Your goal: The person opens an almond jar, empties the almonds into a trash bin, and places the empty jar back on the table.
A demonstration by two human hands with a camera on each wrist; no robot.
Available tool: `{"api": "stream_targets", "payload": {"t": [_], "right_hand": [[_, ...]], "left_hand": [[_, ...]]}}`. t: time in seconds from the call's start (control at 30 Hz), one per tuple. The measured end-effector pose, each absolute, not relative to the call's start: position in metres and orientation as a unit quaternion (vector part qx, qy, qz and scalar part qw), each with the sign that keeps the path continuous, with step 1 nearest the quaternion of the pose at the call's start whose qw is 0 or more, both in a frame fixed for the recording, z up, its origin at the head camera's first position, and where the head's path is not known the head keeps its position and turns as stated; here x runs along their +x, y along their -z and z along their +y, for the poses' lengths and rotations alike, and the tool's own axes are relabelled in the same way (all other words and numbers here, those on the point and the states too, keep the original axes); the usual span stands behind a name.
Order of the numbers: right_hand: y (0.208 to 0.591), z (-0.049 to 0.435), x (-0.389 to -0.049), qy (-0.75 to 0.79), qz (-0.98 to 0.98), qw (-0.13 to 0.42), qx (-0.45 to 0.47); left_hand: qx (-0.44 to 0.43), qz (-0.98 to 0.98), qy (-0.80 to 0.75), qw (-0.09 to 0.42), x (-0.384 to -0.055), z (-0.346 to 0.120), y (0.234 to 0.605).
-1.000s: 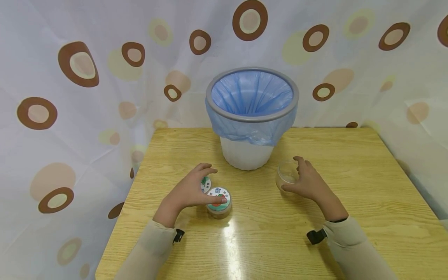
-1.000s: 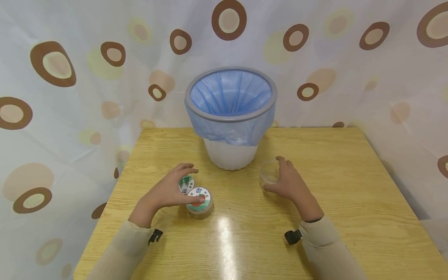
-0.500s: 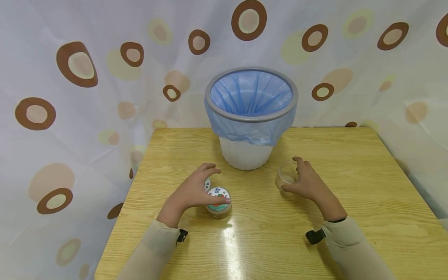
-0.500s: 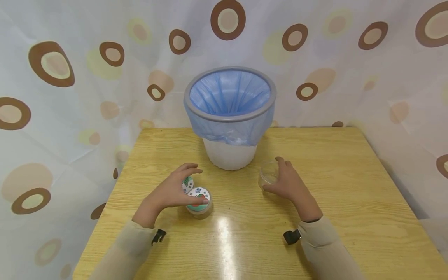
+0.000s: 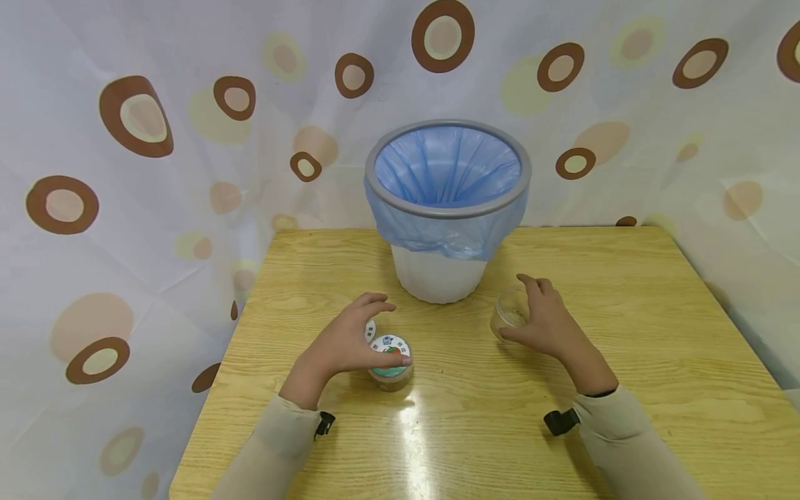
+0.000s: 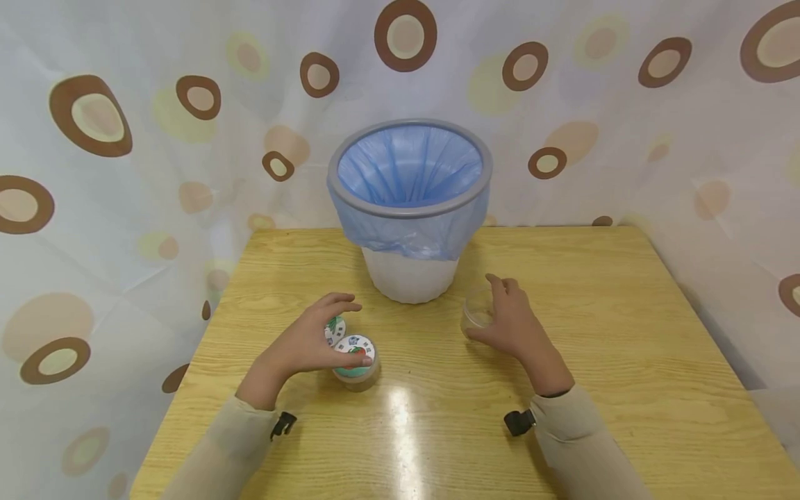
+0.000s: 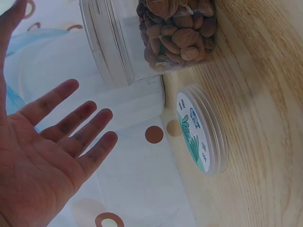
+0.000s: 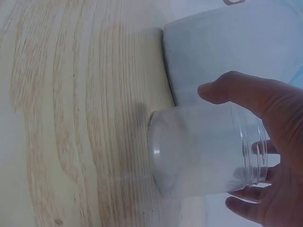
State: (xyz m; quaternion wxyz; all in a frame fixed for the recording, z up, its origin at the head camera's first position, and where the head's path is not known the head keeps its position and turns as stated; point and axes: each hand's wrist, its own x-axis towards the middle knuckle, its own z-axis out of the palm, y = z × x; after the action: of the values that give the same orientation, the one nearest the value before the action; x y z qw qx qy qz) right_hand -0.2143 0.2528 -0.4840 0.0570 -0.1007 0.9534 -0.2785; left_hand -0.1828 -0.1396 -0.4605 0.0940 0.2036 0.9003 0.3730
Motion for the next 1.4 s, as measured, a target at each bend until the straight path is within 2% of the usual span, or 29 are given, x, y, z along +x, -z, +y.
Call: {"api": "stream_targets", "payload": {"t": [0.2,0.5,0.87,1.4], "right_hand": [[0.481,0.246,-0.214,0.276,0.954,0.022,-0.112],[0.475,0.231,-0.212,0.280,0.943,-0.028,-0.177],[0.469,0.211,-0.209,0.272,0.932,-0.038,-0.235],[0.470,0.188,-0.208,0.296,0.917,-0.015,-0.267]], "left_hand": [[0.211,0.902,-0.366,0.087,-0.182,-0.140,0.462],[0.223,0.905,-0.351,0.088,-0.179,-0.139,0.462],[0.230,0.905,-0.346,0.096,-0.179,-0.136,0.461],[0.247,0.902,-0.338,0.102,-0.178,-0.133,0.459]]}}
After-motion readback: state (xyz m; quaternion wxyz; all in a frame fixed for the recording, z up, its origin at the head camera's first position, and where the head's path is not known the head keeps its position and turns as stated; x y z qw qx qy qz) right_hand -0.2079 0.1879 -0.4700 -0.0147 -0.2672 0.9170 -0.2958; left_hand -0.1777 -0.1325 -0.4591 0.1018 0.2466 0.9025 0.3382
